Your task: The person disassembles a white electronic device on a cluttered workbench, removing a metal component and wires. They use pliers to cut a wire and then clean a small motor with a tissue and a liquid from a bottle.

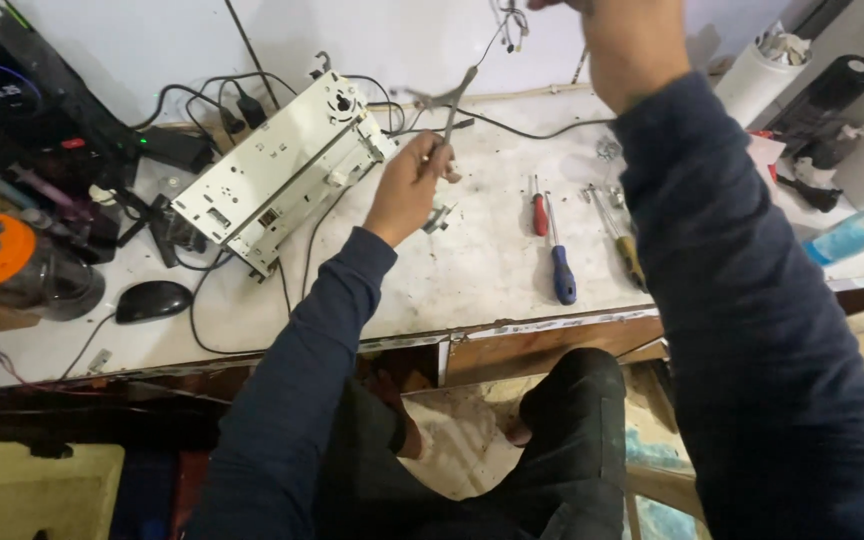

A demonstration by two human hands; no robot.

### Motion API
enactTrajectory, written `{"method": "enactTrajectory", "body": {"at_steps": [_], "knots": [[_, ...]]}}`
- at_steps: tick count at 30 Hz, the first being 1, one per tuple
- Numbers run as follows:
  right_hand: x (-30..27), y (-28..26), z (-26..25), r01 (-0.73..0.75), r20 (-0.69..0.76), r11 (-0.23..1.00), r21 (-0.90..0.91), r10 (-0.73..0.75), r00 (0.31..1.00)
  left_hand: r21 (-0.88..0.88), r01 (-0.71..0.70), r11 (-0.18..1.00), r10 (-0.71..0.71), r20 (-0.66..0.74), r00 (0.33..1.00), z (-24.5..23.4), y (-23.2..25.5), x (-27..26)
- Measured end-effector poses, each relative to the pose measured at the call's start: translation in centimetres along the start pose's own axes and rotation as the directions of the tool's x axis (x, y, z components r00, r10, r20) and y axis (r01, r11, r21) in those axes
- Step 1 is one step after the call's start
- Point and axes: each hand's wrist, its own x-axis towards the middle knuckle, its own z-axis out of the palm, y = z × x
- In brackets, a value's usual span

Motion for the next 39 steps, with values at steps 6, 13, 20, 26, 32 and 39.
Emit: {"method": "enactTrajectory", "body": {"at_steps": [6,13,20,26,32,39], "knots": [[-2.7,0.2,1.1,-0.296,-0.134,0.918,0.264,0.339,0.931,-0.333,0.050,0.942,-0.070,-0.049,0.996,-3.3,1.0,0.0],[-13.4,6.4,7.2,-0.736,0.159,0.468,0.488,0.782,0.603,-0.667,0.270,0.695,-0.356,0.007,0.934,-2.5,2.9,-2.1],[-21.1,1.3,11.2,-0.510,0.414,0.804,0.306,0.369,0.832,-0.802,0.424,0.421,-0.679,0.031,0.733,-1.2,2.5,-2.4],[-23.9,1.8,13.9,-0.390,0.142,0.835,0.388,0.364,0.920,-0.855,0.436,0.281,-0.700,0.129,0.702,-0.1,2.6,-3.0],[-25.0,1.1,13.6,-0.362,-0.035,0.778,0.514,0.440,0.897,-0.900,0.393,0.188,-0.670,0.176,0.721,-1.2,3.8,-3.5],[-25.3,1.0,12.5,-0.350,-0.364,0.886,0.305,0.448,0.817,-0.871,0.471,0.137,-0.734,0.231,0.639,-0.7,0.9,-4.7]]}}
